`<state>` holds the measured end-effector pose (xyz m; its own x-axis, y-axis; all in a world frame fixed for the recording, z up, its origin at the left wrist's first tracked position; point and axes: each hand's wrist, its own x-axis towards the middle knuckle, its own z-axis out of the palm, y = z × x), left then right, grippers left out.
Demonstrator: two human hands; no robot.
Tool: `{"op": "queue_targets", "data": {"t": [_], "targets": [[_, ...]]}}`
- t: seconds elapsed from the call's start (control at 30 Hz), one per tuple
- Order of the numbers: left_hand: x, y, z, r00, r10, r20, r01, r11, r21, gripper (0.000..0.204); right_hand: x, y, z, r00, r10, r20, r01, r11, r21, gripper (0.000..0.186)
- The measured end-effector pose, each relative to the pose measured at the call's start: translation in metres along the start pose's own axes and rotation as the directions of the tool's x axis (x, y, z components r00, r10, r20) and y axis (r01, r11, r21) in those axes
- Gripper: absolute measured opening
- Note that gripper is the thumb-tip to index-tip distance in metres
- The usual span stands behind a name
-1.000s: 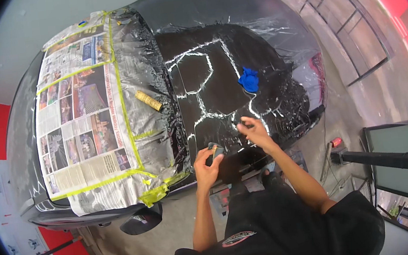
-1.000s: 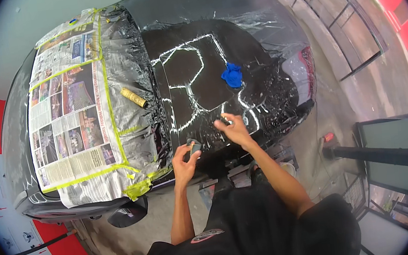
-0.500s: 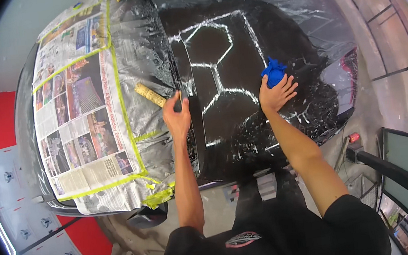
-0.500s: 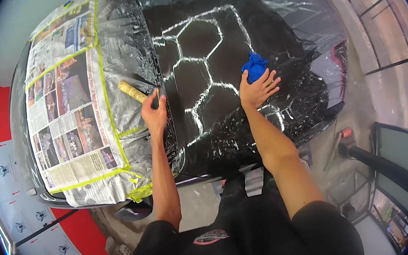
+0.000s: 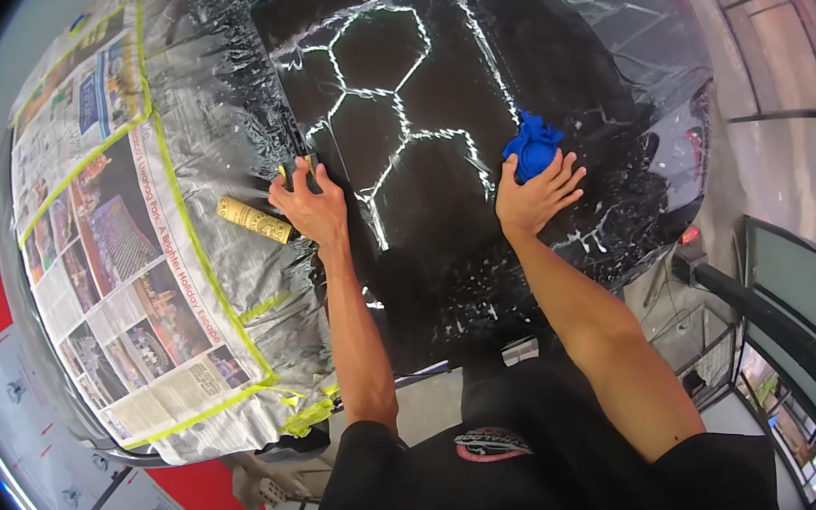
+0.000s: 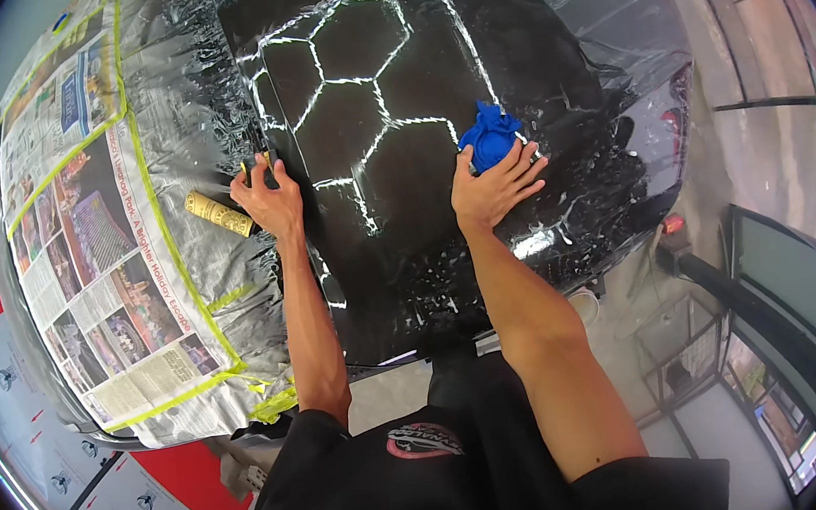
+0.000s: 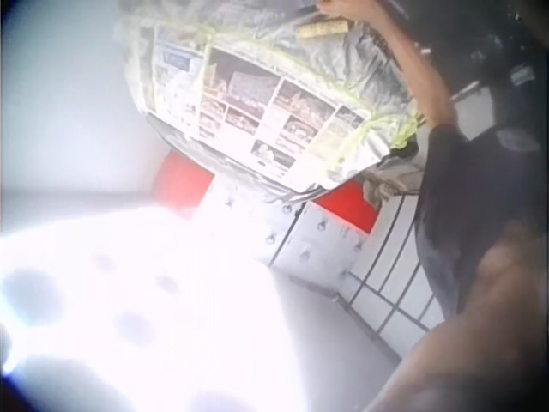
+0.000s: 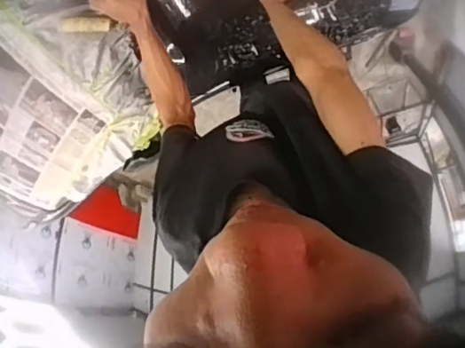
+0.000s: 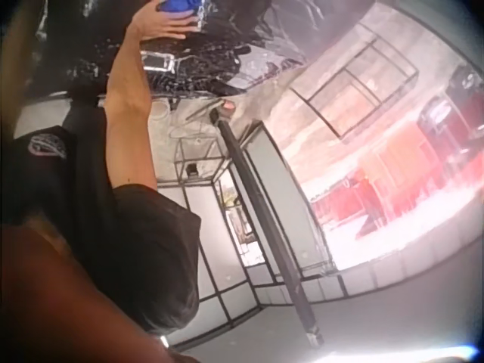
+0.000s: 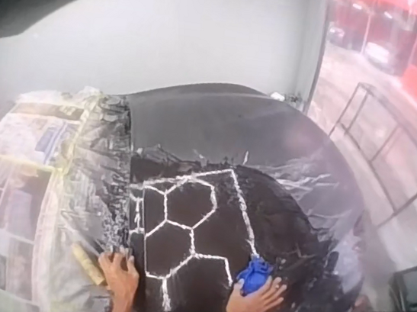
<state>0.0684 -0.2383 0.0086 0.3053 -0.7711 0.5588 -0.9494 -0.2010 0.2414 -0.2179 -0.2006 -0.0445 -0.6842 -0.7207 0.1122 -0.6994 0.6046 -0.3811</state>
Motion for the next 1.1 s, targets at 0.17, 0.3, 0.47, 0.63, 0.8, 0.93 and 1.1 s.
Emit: {"op": "queue_targets", "data": {"t": [0.17, 0.3, 0.47, 0.63, 0.8, 0.93, 1.1], "targets": [[0.006, 0.006, 0.002, 0.999, 0.032, 0.023, -0.033, 0.999, 0.023, 0.028, 0.000, 0.000, -0.001, 1.000, -0.006, 0.013, 0.006, 1.000, 0.000, 0.088], [0.020, 0.006, 0.004, 1.000, 0.016, 0.000, -0.016, 0.998, 0.062, 0.024, 0.003, -0.006, -0.004, 1.000, -0.028, 0.014, 0.028, 1.000, -0.005, 0.088], [0.017, 0.016, 0.002, 0.998, -0.049, 0.046, 0.047, 0.998, 0.046, 0.022, 0.002, -0.002, -0.002, 0.999, -0.005, 0.034, 0.005, 1.000, -0.003, 0.087], [0.020, 0.017, -0.003, 0.998, -0.034, 0.054, 0.030, 0.997, 0.075, 0.023, -0.002, 0.002, -0.004, 1.000, -0.018, -0.004, 0.018, 1.000, 0.007, 0.087], [0.038, 0.014, -0.002, 0.990, -0.038, 0.134, 0.019, 0.990, 0.137, 0.021, -0.005, 0.001, -0.002, 1.000, -0.016, 0.006, 0.016, 1.000, 0.012, 0.087], [0.030, 0.013, -0.008, 0.995, 0.020, 0.095, -0.028, 0.996, 0.084, 0.020, -0.002, -0.003, -0.004, 1.000, -0.003, 0.010, 0.003, 1.000, 0.018, 0.086], [0.036, 0.007, 0.003, 0.996, 0.005, 0.092, -0.012, 0.997, 0.080, 0.023, -0.002, -0.001, -0.003, 0.999, -0.002, 0.033, 0.001, 1.000, 0.013, 0.086]]}}
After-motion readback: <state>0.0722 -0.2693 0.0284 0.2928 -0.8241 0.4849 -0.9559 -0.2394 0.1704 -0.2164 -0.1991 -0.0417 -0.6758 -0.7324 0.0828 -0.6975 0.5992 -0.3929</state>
